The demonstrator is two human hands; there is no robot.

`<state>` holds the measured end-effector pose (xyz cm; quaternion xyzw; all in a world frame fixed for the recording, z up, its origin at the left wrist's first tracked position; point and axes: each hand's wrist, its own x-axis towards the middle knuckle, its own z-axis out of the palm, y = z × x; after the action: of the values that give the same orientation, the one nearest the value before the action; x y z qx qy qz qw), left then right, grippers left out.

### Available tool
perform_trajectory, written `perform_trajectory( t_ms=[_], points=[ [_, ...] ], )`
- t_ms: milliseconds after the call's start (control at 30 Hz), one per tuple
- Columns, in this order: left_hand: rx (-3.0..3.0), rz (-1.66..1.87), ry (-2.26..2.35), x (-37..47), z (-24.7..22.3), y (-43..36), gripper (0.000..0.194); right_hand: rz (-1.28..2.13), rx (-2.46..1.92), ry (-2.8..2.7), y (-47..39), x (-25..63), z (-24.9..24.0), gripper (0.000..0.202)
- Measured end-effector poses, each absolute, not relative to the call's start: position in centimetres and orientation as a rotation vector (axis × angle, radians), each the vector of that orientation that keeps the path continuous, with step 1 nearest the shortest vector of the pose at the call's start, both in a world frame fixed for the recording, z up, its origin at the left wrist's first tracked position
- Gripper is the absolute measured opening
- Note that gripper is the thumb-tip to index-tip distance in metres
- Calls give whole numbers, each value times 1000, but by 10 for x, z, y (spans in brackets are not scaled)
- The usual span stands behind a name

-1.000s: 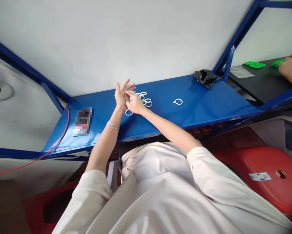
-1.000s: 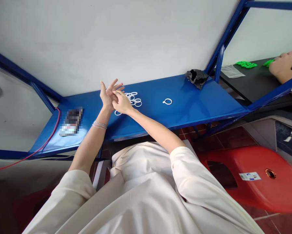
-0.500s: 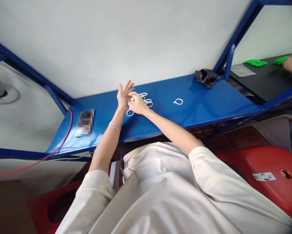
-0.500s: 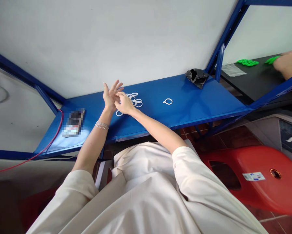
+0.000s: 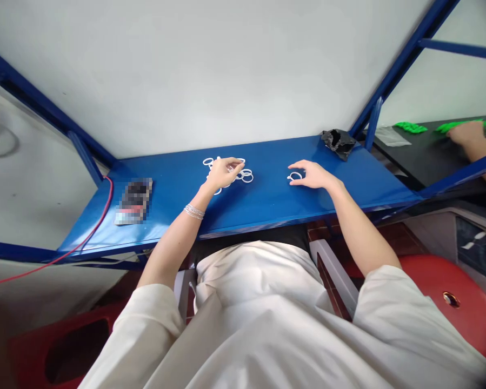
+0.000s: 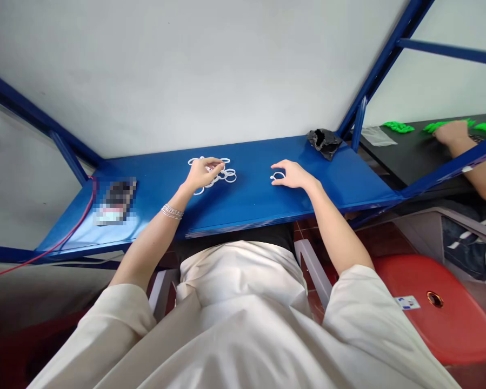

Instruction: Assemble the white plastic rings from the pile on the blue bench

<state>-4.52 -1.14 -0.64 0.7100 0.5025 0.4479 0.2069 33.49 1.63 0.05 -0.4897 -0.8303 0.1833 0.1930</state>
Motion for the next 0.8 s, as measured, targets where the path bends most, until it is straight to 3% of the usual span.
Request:
perform_trajectory(
  t_ms=[167,367,467,700,800],
  points=[
    [2013,1315,1399,-47,-5,-13,26,534,-1347,-2256,16,329,-10,38],
    [2041,1315,1360,-39,-2,-17,32,1084,-1003,-1887,24,246,9,15],
    [2004,1336,1339,-34,-1,-18,30,1277,-853,-1829,30,197,20,15],
    [1782,1475,1427,-47,-1,-7,31,1172,-822,-1769,41,139,24,17],
    [1628,1390,1281,-48,-1,-5,38,1438,-828,-1674,38,141,23,21]
  ],
)
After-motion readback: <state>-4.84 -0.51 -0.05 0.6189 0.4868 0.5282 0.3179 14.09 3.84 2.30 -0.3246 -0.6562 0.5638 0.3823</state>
